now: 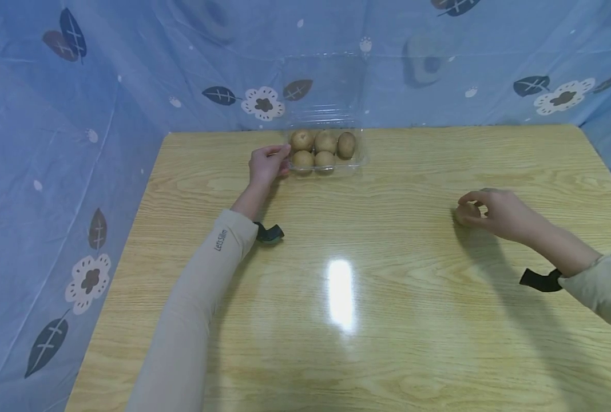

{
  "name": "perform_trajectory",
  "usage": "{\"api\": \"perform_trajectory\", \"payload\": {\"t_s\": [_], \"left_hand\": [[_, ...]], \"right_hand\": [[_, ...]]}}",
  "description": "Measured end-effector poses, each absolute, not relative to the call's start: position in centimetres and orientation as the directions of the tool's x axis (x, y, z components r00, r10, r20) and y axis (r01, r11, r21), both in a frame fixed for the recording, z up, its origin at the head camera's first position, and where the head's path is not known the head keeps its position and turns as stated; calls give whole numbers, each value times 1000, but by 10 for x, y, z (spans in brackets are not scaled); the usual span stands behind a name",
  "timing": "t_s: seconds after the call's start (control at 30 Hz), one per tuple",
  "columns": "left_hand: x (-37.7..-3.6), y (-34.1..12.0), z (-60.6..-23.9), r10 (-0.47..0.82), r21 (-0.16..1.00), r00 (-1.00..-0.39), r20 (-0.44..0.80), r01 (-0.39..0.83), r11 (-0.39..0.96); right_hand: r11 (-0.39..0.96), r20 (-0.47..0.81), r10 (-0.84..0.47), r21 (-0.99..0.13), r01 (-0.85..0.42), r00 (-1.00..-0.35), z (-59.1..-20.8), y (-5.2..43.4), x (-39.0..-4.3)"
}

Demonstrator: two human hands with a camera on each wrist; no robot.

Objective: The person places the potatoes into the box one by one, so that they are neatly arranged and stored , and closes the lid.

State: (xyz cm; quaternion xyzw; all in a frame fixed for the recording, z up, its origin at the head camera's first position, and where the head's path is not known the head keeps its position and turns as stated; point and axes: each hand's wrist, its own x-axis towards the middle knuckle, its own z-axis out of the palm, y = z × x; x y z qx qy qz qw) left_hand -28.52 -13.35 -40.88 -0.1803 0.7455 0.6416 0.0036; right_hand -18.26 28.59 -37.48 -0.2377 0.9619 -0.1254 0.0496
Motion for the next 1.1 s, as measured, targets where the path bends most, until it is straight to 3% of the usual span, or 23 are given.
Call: {"api": "perform_trajectory", "payload": {"t_s": [0.7, 1.1], "left_hand": [[-283, -133, -407, -257, 961, -940, -225, -258, 102], [-284, -134, -408, -255, 959, -939, -230, -264, 105]], "right_hand": [[854, -92, -452, -331, -401, -887, -379, 285, -191], [820, -102, -483, -402, -408, -870, -351, 233, -218]]}}
